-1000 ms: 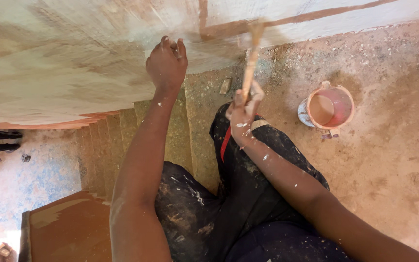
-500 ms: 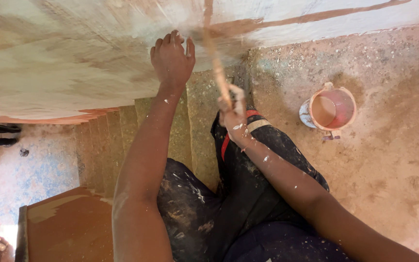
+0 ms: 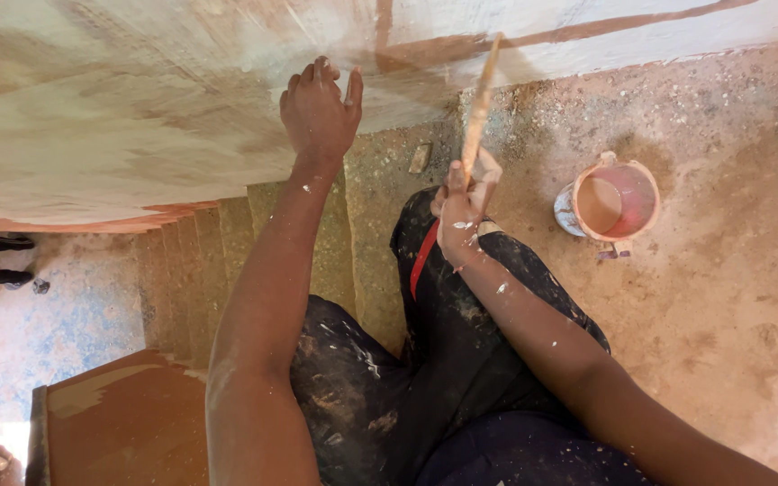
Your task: The person paints the ceiling and wall surfaces of a stairwell with a light brown paint using a brush and a small container. They repeatedly dip the brush into the container and apply paint to the ceiling and upper wall areas.
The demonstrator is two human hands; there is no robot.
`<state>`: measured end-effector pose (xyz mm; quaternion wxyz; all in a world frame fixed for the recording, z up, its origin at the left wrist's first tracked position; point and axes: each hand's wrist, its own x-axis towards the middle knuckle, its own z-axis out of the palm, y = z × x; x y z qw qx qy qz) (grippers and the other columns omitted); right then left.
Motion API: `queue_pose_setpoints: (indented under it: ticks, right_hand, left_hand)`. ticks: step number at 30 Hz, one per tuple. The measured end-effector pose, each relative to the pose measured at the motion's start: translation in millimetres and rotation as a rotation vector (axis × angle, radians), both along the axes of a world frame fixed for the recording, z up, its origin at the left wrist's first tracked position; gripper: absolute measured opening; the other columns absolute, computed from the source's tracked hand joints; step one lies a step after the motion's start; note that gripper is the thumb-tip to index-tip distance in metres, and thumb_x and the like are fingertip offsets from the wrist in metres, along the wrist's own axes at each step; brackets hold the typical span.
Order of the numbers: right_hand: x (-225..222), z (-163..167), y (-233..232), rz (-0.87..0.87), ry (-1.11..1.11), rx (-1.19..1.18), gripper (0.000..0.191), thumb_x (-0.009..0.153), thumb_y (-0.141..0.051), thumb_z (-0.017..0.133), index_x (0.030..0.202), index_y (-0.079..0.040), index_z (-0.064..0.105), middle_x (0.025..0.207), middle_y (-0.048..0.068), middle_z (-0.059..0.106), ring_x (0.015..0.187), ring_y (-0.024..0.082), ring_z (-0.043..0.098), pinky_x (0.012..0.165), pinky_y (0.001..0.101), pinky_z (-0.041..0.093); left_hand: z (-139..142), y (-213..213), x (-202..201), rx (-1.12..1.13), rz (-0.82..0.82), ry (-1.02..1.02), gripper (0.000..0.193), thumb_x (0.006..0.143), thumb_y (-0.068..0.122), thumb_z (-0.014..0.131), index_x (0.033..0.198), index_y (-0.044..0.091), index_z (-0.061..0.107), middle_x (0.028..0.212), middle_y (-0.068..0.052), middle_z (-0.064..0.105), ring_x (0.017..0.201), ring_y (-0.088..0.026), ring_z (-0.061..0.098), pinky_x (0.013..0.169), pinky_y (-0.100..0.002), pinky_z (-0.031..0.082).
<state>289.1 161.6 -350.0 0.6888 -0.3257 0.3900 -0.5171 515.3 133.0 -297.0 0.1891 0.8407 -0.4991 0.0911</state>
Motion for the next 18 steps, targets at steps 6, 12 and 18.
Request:
queue_pose_setpoints:
  ticks: [6, 12, 18]
  right_hand:
    - [3.7, 0.7, 7.4, 0.138, 0.112, -0.219, 0.036, 0.109, -0.021, 0.057, 0.136, -0.011, 0.037, 0.091, 0.003, 0.054, 0.048, 0.006, 0.042, 0.036, 0.0235, 0.038]
    - [4.1, 4.9, 11.8, 0.181, 0.145, -0.205, 0.036, 0.105, -0.016, 0.059, 0.133, -0.008, 0.038, 0.088, 0.003, 0.058, 0.046, 0.006, 0.044, 0.034, 0.0224, 0.037]
    - [-14.7, 15.5, -11.7, -0.088, 0.050, -0.068, 0.041, 0.106, -0.017, 0.061, 0.137, -0.012, 0.034, 0.086, 0.004, 0.056, 0.047, 0.007, 0.043, 0.036, 0.0246, 0.033]
  left_hand:
    - [0.7, 0.3, -1.2, -0.085, -0.018, 0.074, 0.057, 0.105, 0.056, 0.052, 0.116, 0.000, 0.059, 0.104, -0.015, 0.074, 0.096, -0.032, 0.070, 0.082, -0.048, 0.052]
    - [-4.3, 3.9, 0.9, -0.124, -0.032, 0.016, 0.060, 0.106, 0.057, 0.050, 0.120, -0.001, 0.057, 0.108, -0.016, 0.074, 0.096, -0.034, 0.071, 0.084, -0.053, 0.047]
    - [-2.8, 7.0, 2.9, -0.131, -0.092, -0.015, 0.061, 0.106, 0.055, 0.053, 0.121, -0.004, 0.058, 0.103, -0.015, 0.076, 0.091, -0.033, 0.072, 0.081, -0.053, 0.047]
